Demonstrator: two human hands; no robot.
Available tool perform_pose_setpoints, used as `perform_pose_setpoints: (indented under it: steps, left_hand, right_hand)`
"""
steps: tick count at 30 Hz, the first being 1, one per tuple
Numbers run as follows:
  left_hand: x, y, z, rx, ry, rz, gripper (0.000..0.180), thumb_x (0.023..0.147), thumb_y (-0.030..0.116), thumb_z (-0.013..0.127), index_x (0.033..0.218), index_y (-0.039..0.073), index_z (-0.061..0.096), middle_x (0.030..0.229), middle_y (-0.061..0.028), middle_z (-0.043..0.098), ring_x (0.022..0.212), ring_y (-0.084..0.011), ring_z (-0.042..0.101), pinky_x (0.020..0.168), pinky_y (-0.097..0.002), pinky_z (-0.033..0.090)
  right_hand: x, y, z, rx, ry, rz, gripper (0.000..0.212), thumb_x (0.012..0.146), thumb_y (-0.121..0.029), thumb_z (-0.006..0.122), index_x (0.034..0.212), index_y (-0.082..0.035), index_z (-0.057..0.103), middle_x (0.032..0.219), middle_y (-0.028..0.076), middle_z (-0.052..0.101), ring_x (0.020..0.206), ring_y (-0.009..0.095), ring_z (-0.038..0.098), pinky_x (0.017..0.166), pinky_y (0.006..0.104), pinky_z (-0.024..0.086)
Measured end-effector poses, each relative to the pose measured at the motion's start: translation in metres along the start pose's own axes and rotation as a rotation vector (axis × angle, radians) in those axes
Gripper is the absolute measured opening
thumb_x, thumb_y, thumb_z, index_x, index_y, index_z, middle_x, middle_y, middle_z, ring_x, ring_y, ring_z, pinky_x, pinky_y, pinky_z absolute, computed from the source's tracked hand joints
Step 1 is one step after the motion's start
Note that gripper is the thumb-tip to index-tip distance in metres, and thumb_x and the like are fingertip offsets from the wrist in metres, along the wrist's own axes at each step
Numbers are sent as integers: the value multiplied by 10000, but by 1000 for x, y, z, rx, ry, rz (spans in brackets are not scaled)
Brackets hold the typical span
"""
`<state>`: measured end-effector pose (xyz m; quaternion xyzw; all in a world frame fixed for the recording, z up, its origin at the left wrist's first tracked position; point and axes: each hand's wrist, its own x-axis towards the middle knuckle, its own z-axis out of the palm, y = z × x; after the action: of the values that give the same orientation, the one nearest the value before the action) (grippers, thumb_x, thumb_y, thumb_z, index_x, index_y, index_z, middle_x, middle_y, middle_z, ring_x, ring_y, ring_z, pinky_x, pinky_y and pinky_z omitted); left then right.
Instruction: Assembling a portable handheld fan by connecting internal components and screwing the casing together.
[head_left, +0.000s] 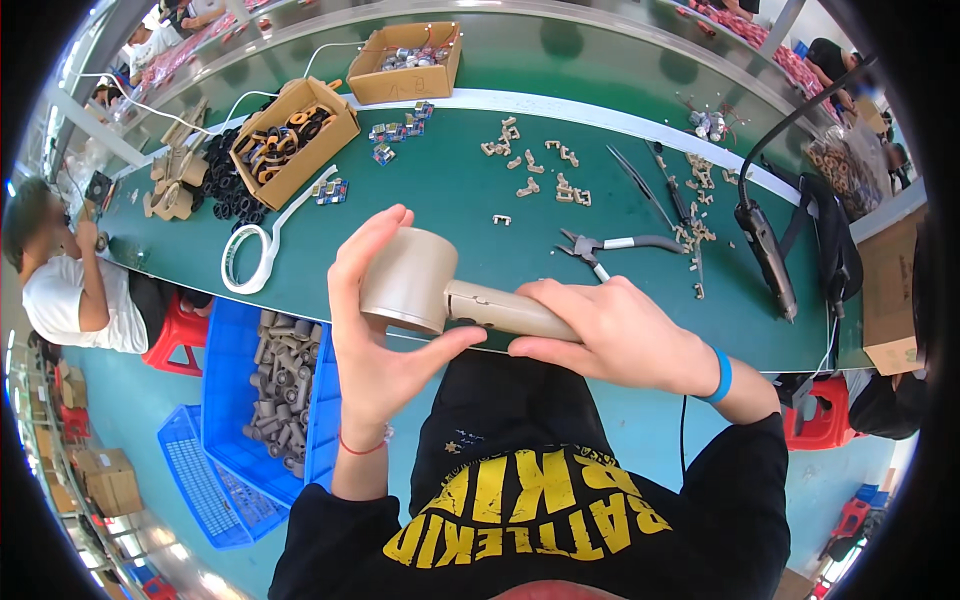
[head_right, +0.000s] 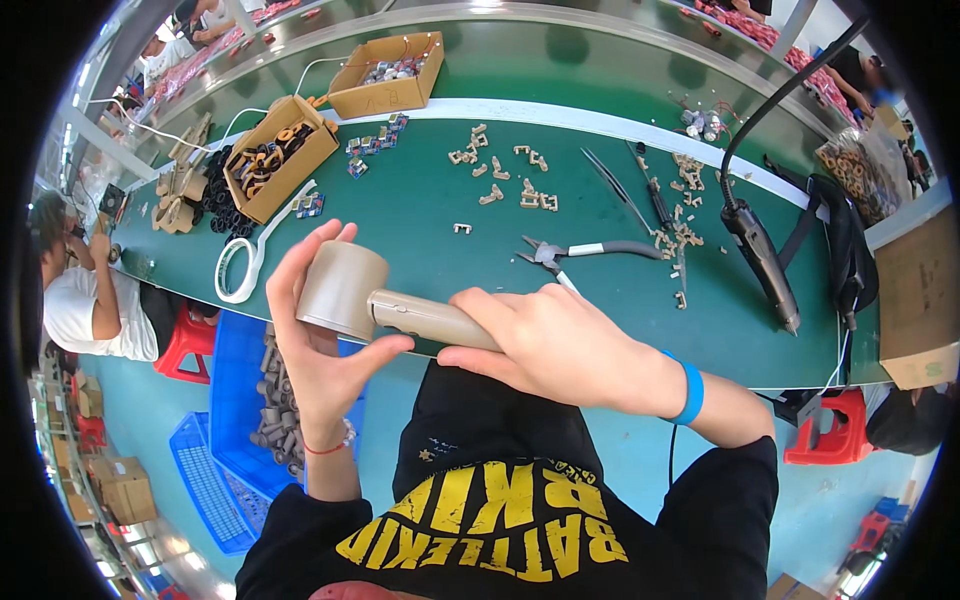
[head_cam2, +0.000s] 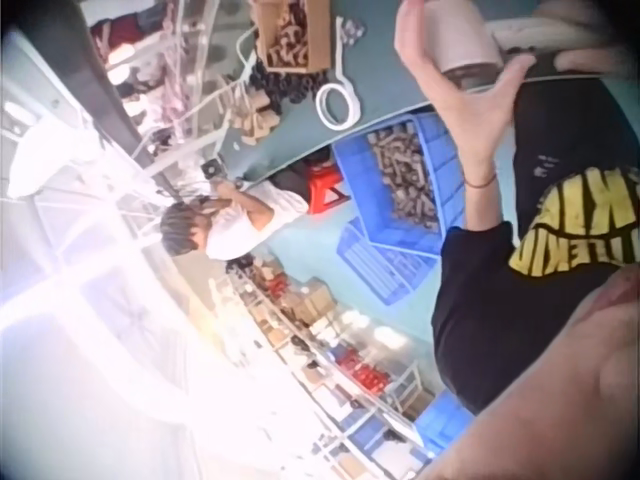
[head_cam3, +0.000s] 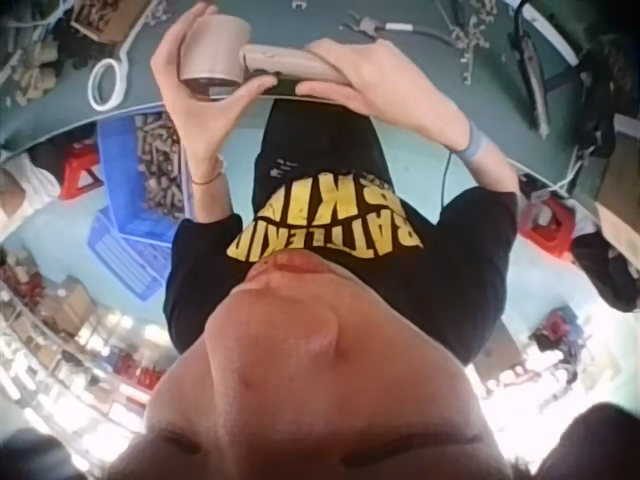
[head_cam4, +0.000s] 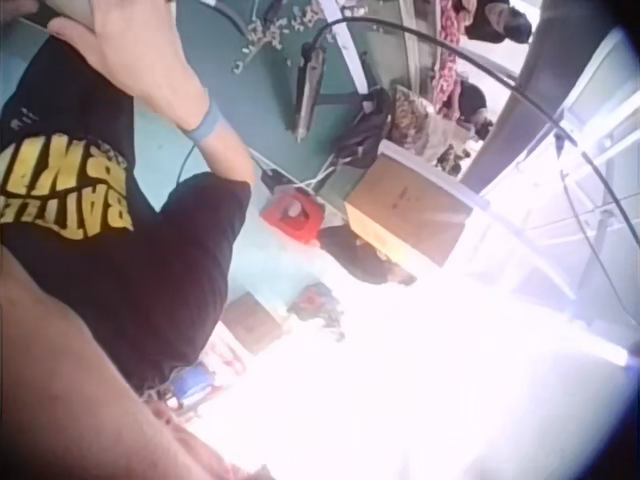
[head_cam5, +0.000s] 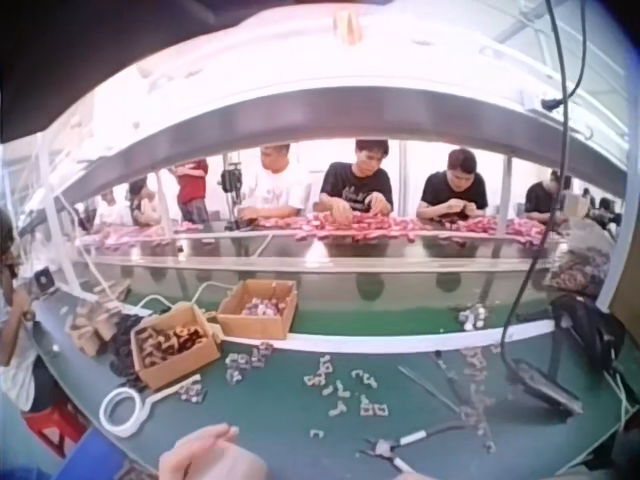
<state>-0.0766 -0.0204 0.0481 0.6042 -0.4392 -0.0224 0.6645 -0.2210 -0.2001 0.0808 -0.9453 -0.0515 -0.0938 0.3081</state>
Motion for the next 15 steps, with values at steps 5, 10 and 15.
perform_pose_setpoints:
  steps: [5,10,15]
  left_hand:
    - [5,10,1,52,-4,81,825,578,33,902,1272,114,465,1399,-175,420,1262,-312,495,965,-401,516]
    - [13,23,1,75,11,52,786,581,0,880,1245,115,475,1407,-176,413,1226,-286,523,929,-383,540]
    - [18,25,0,126,-32,-24,802,584,-13,864,1265,104,456,1461,-182,367,1224,-253,522,951,-379,523]
  right_hand:
    - [6,-4,0,-119,5,-23,389,851,-374,730,990,-47,572,688,105,635,553,320,624,479,361,484]
    - [12,-4,1,-107,106,-63,355,840,-343,752,864,-48,556,571,108,565,487,308,598,439,367,459]
    - [16,3,2,28,110,-13,340,840,-327,759,826,-34,588,526,119,540,462,308,581,426,354,441]
